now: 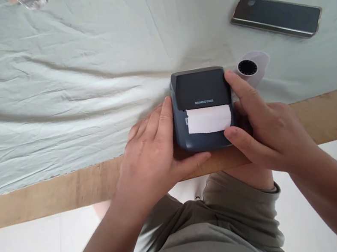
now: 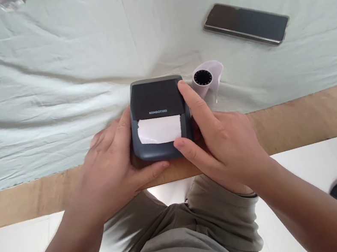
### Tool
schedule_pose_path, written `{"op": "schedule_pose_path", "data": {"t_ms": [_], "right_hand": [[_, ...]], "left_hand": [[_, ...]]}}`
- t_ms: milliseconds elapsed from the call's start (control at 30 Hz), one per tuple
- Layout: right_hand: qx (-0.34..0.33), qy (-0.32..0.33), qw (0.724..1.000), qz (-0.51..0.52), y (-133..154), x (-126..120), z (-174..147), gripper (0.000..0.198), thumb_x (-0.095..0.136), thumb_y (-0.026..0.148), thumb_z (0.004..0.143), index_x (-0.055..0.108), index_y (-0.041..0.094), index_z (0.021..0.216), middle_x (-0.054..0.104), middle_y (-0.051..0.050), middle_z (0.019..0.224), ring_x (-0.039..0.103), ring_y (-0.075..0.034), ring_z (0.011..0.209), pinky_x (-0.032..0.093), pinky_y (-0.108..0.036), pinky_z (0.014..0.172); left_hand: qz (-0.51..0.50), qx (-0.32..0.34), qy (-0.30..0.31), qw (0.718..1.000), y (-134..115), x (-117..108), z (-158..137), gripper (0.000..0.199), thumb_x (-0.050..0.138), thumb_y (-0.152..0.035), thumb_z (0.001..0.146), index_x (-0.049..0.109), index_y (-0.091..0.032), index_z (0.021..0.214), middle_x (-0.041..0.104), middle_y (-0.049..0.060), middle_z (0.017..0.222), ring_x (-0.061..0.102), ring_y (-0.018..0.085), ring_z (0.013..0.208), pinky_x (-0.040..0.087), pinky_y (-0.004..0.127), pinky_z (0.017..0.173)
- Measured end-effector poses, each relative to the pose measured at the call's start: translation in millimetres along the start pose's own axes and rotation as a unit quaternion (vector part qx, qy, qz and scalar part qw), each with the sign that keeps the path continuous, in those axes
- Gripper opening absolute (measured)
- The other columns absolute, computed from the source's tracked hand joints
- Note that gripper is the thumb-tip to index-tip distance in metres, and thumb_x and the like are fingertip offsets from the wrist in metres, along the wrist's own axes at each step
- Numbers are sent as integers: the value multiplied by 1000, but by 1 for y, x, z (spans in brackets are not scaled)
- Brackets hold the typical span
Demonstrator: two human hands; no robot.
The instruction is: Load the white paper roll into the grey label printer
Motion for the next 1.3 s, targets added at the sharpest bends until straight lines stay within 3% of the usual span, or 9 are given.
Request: {"op": "schedule_pose_path", "data": {"t_ms": [100, 300, 467, 733, 967, 1167, 1300], "right_hand": [[4, 12, 1000, 12, 0, -1, 1, 73, 35, 58, 125, 33, 20, 187, 67, -4, 83, 50, -11, 58, 37, -24, 51], [-21, 10, 999, 27, -1, -4, 5, 72, 39, 56, 124, 24, 30, 190, 70, -1, 84, 50, -11, 55, 38, -23, 50], [-39, 74, 995, 48, -15, -7, 7, 76, 44, 53, 123, 23, 23, 190, 72, -2, 90, 55, -8, 60, 43, -20, 56], [28, 105, 992, 62, -24, 0, 9, 98, 39, 78, 117, 32, 12, 188, 61, -2, 77, 49, -11, 59, 38, -25, 56], [91, 165, 981, 46, -19, 0, 17, 100, 38, 75, 112, 25, 13, 189, 66, -8, 85, 56, -22, 68, 40, -34, 61], [73, 153, 984, 56, -28, 3, 16, 105, 37, 85, 111, 26, 15, 188, 63, -4, 81, 48, -16, 61, 31, -31, 61], [67, 138, 986, 67, -31, -1, 14, 102, 44, 84, 113, 32, 17, 189, 62, -2, 77, 46, -13, 59, 31, -30, 62]], "left_hand": [[9, 12, -8, 1000, 0, 2, -2, 113, 87, -68, 102, 36, -17, 189, 61, 20, 187, 60, 44, 174, 50, 62, 145], [15, 13, -26, 999, -2, 4, 1, 123, 96, -72, 94, 40, -14, 186, 65, 24, 182, 63, 47, 171, 55, 63, 141], [32, -2, -10, 999, -7, 3, 4, 119, 89, -67, 97, 39, -9, 188, 60, 26, 186, 59, 47, 174, 51, 64, 143], [48, -14, -9, 999, -11, 6, 8, 118, 83, -63, 95, 38, -4, 187, 57, 29, 187, 57, 48, 174, 47, 65, 144], [48, -11, -11, 999, -13, 7, 8, 113, 81, -57, 95, 38, -6, 187, 60, 29, 184, 58, 49, 172, 45, 66, 145], [42, -12, 0, 999, -13, 7, 10, 116, 82, -64, 96, 38, -9, 188, 56, 27, 189, 52, 47, 178, 40, 63, 149], [47, -28, 20, 998, -13, 7, 10, 120, 79, -67, 97, 33, -7, 190, 50, 28, 192, 46, 50, 181, 36, 66, 150]]}}
Point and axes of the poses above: each hand's wrist, its own z-axis towards the middle knuckle, its own x-axis out of the palm, y = z × x, the point moved 4 cm from there along z, towards the middle knuckle
